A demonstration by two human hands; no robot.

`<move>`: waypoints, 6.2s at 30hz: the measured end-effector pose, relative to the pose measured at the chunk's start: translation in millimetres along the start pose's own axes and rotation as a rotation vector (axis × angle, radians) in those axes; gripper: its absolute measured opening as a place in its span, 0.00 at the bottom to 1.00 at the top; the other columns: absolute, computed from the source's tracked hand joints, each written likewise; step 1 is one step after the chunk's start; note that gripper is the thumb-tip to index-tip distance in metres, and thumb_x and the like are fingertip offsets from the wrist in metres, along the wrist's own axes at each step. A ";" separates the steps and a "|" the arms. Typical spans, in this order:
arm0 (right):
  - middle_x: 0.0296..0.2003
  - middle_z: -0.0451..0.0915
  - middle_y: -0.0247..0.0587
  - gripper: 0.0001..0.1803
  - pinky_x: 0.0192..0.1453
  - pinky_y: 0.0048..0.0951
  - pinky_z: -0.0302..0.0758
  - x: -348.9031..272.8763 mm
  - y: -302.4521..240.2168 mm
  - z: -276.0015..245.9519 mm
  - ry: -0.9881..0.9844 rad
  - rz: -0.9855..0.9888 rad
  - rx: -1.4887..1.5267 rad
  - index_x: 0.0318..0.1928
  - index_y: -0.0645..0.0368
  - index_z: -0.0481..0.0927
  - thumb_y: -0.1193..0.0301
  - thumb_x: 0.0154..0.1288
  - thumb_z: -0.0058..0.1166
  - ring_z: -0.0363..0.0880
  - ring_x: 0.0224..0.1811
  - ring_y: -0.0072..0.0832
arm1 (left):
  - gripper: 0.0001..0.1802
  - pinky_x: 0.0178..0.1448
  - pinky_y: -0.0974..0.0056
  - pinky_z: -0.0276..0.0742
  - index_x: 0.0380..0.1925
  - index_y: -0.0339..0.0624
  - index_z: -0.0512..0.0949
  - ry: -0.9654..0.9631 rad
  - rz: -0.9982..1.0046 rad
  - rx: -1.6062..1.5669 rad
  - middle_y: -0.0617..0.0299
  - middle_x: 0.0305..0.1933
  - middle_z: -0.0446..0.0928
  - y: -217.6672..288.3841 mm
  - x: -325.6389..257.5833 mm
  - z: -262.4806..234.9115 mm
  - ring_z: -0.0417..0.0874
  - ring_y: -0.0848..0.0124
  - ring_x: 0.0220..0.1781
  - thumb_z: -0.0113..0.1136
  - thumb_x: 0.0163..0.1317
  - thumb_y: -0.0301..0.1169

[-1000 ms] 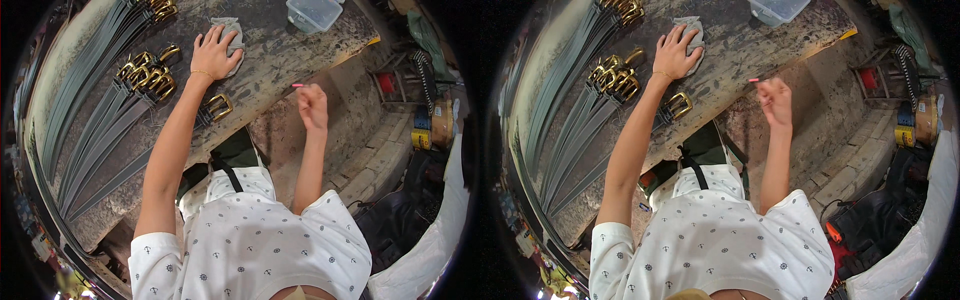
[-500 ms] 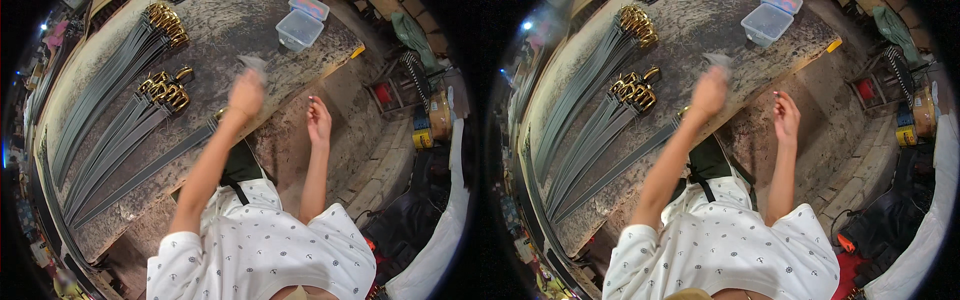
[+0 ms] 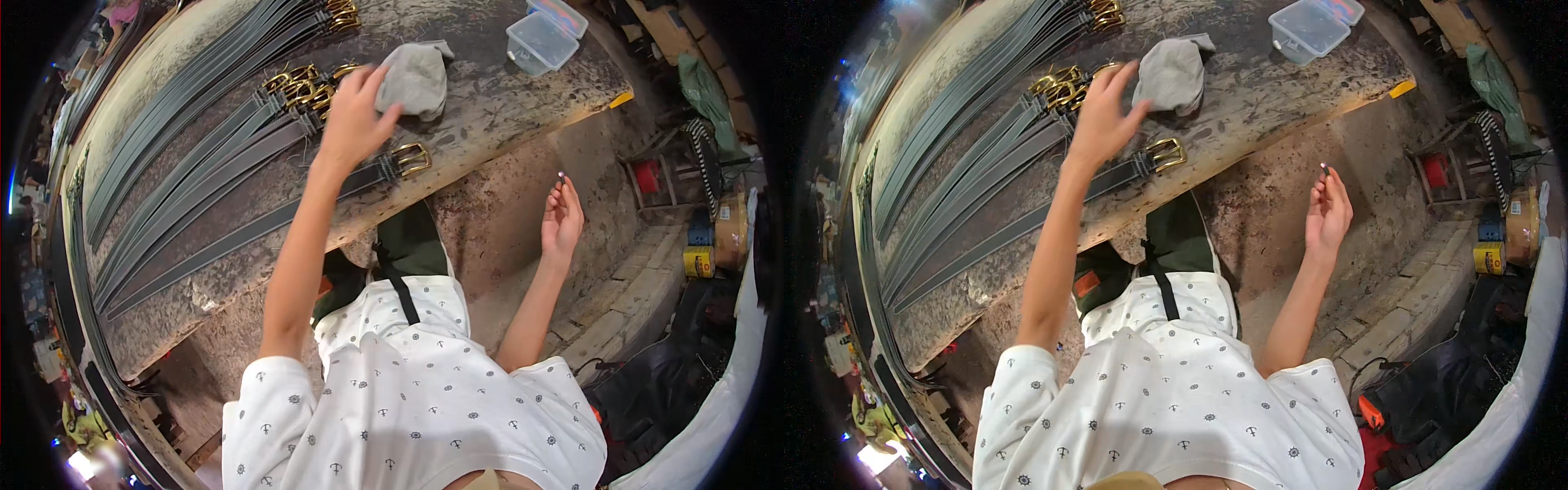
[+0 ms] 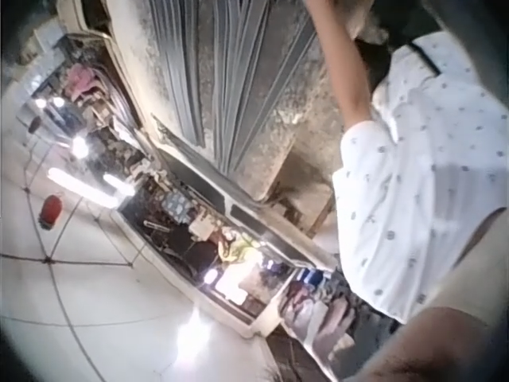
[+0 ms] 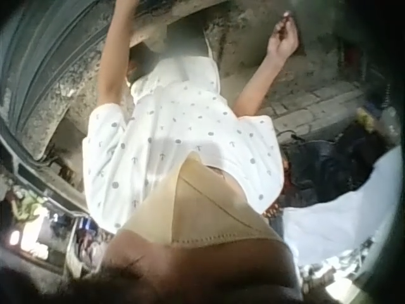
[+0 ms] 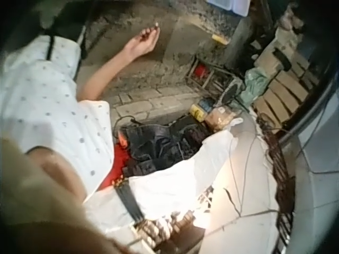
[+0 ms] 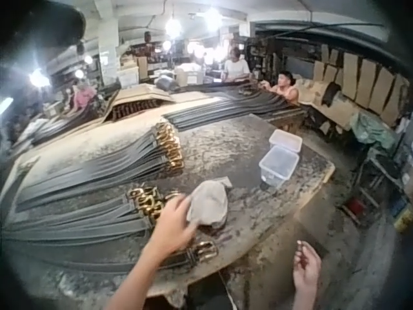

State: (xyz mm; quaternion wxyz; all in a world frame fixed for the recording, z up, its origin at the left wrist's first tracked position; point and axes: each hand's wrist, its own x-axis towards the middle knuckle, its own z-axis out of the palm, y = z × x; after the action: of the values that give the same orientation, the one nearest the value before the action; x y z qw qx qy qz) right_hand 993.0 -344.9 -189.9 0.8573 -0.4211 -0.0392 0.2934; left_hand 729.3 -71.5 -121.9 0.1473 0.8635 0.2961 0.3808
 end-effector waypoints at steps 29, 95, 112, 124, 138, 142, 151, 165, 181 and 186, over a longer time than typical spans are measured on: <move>0.32 0.83 0.33 0.07 0.25 0.16 0.66 -40.9 129.6 134.1 -0.815 -0.440 -0.846 0.34 0.64 0.85 0.85 0.54 0.64 0.73 0.23 0.12 | 0.19 0.59 0.50 0.71 0.45 0.38 0.83 0.056 -0.146 0.093 0.59 0.48 0.78 28.7 -127.4 13.9 0.76 0.56 0.50 0.72 0.50 0.24; 0.32 0.83 0.35 0.08 0.31 0.21 0.72 -25.2 133.4 191.9 -1.068 -0.334 -1.024 0.36 0.63 0.87 0.81 0.55 0.61 0.73 0.25 0.18 | 0.12 0.63 0.45 0.75 0.36 0.36 0.77 0.233 -0.247 -0.092 0.55 0.40 0.78 26.3 -133.8 12.1 0.79 0.51 0.43 0.66 0.51 0.16; 0.32 0.84 0.36 0.07 0.30 0.22 0.73 -27.8 133.3 193.9 -1.109 -0.390 -1.101 0.36 0.63 0.87 0.81 0.54 0.62 0.74 0.25 0.19 | 0.12 0.63 0.45 0.75 0.36 0.36 0.77 0.228 -0.243 -0.100 0.54 0.40 0.77 25.2 -134.4 12.0 0.79 0.52 0.44 0.66 0.52 0.16; 0.32 0.84 0.35 0.07 0.30 0.22 0.72 -27.1 132.7 193.5 -1.094 -0.354 -1.079 0.36 0.63 0.87 0.80 0.55 0.61 0.73 0.25 0.18 | 0.12 0.63 0.45 0.75 0.37 0.35 0.76 0.207 -0.231 -0.104 0.54 0.40 0.77 25.6 -132.2 10.1 0.79 0.51 0.44 0.66 0.52 0.16; 0.34 0.83 0.34 0.10 0.38 0.19 0.73 17.0 106.2 154.9 -0.714 -0.048 -0.573 0.46 0.70 0.85 0.83 0.65 0.61 0.77 0.33 0.16 | 0.17 0.72 0.42 0.62 0.44 0.39 0.80 -0.062 -0.248 0.106 0.55 0.51 0.76 24.8 -140.5 -27.9 0.74 0.50 0.58 0.71 0.56 0.30; 0.33 0.82 0.38 0.11 0.37 0.22 0.72 24.0 94.2 135.6 -0.683 -0.066 -0.370 0.48 0.72 0.84 0.83 0.66 0.61 0.76 0.32 0.20 | 0.16 0.61 0.49 0.71 0.45 0.40 0.81 -0.087 -0.242 0.113 0.56 0.53 0.76 15.7 -133.2 -27.8 0.74 0.51 0.56 0.69 0.56 0.26; 0.33 0.82 0.37 0.10 0.36 0.21 0.71 9.1 77.2 128.4 -0.562 -0.106 -0.351 0.47 0.71 0.84 0.82 0.66 0.60 0.75 0.31 0.19 | 0.07 0.53 0.56 0.73 0.40 0.38 0.83 -0.152 -0.232 0.189 0.54 0.41 0.81 5.6 -95.4 -35.9 0.78 0.54 0.48 0.63 0.63 0.26; 0.30 0.81 0.29 0.09 0.31 0.16 0.67 -17.6 119.8 176.5 -0.595 0.060 -0.438 0.45 0.69 0.85 0.80 0.66 0.61 0.73 0.27 0.12 | 0.11 0.56 0.54 0.68 0.38 0.39 0.86 -0.100 -0.526 0.132 0.57 0.42 0.79 13.5 -76.1 3.9 0.76 0.57 0.49 0.66 0.62 0.35; 0.26 0.80 0.33 0.05 0.27 0.22 0.68 -36.8 152.2 183.1 -0.777 -0.298 -0.836 0.32 0.63 0.80 0.82 0.53 0.62 0.70 0.22 0.17 | 0.11 0.52 0.54 0.70 0.33 0.37 0.77 0.136 -0.365 -0.116 0.54 0.42 0.73 12.0 -109.4 1.0 0.74 0.55 0.46 0.66 0.49 0.19; 0.27 0.80 0.36 0.06 0.27 0.24 0.68 -37.6 151.0 184.1 -0.806 -0.381 -0.914 0.31 0.64 0.79 0.82 0.51 0.62 0.70 0.22 0.21 | 0.08 0.47 0.57 0.75 0.33 0.35 0.78 0.164 -0.354 -0.096 0.54 0.41 0.74 11.8 -108.0 0.5 0.77 0.56 0.44 0.65 0.51 0.19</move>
State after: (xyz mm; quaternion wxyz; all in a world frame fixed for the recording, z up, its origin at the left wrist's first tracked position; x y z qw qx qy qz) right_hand 833.0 -164.9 -177.4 0.5464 -0.5865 -0.5540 0.2247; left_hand 676.6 -148.1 -178.1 0.2280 0.7562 0.4357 0.4317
